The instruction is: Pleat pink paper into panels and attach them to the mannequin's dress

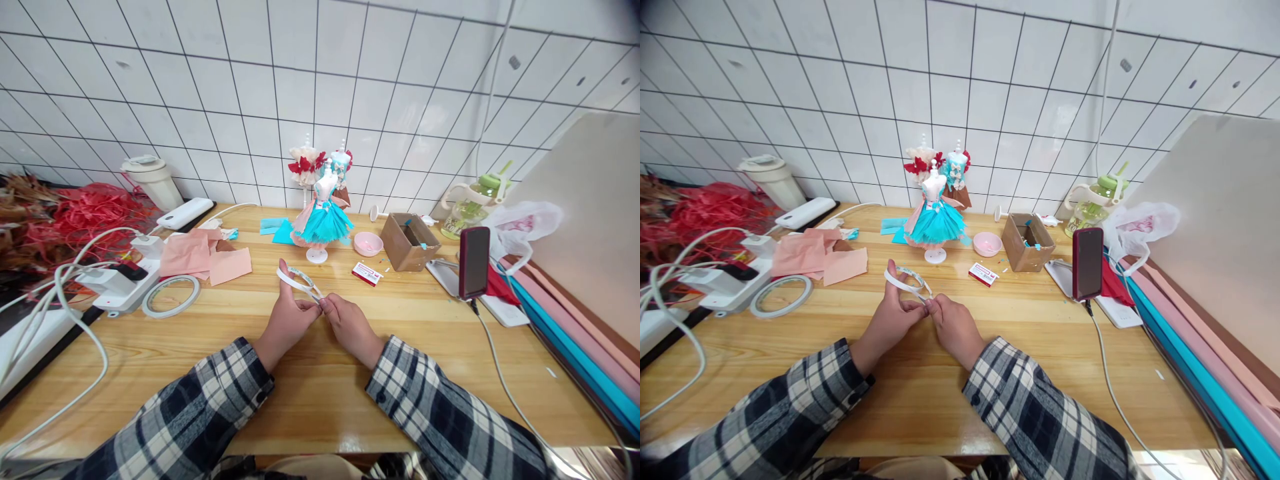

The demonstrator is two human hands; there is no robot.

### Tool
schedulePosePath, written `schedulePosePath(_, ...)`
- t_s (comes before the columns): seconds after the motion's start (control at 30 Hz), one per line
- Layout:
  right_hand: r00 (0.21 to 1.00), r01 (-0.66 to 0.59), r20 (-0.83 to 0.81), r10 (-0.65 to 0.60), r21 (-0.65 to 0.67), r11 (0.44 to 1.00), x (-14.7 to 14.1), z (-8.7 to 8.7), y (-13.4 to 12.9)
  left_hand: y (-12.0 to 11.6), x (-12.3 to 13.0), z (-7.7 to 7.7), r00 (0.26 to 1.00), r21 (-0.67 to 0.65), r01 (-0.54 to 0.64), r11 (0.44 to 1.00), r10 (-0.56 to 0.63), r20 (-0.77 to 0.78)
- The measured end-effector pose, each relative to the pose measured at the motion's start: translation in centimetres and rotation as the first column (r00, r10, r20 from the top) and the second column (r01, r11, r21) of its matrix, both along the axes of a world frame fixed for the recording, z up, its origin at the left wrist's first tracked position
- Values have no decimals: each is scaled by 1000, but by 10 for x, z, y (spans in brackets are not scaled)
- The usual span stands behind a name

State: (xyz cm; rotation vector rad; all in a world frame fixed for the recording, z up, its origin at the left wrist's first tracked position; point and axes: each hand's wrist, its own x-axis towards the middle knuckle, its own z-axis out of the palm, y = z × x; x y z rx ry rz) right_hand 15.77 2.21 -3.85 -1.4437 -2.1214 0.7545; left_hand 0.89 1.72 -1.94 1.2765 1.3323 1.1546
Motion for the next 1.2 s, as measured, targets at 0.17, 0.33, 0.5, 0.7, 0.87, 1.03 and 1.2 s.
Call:
schedulePosePath(0.17, 999, -2, 36, 3, -3, 1000, 0, 2, 0, 1, 0, 0, 1000, -9, 7, 1000, -7, 27)
schedulePosePath(0.33, 998, -10, 66, 12, -33, 999, 11, 12, 4, 2, -1, -4, 999, -75, 38, 996, -35, 33)
schedulePosePath(0.5, 983, 19, 181, -14, -26, 999, 23, 24, 9, 1, -1, -7, 998, -65, 53, 996, -51, 33)
schedulePosePath(0.7, 945, 189, 281, -169, -45, 981, 28, 29, 13, 2, -2, 0, 1000, -33, 20, 999, -19, 17)
schedulePosePath(0.87, 831, 419, 410, -375, -20, 908, 45, 36, 23, 2, -3, -1, 999, -29, 11, 1000, -10, 31)
schedulePosePath(1.03, 968, 243, 25, -250, 170, 955, 39, 34, 19, 1, -1, -2, 998, -31, 23, 999, -22, 51)
schedulePosePath(1.2, 976, 39, -217, -20, 81, 996, 9, 21, 4, -1, 3, -3, 991, -31, 76, 997, -72, 115)
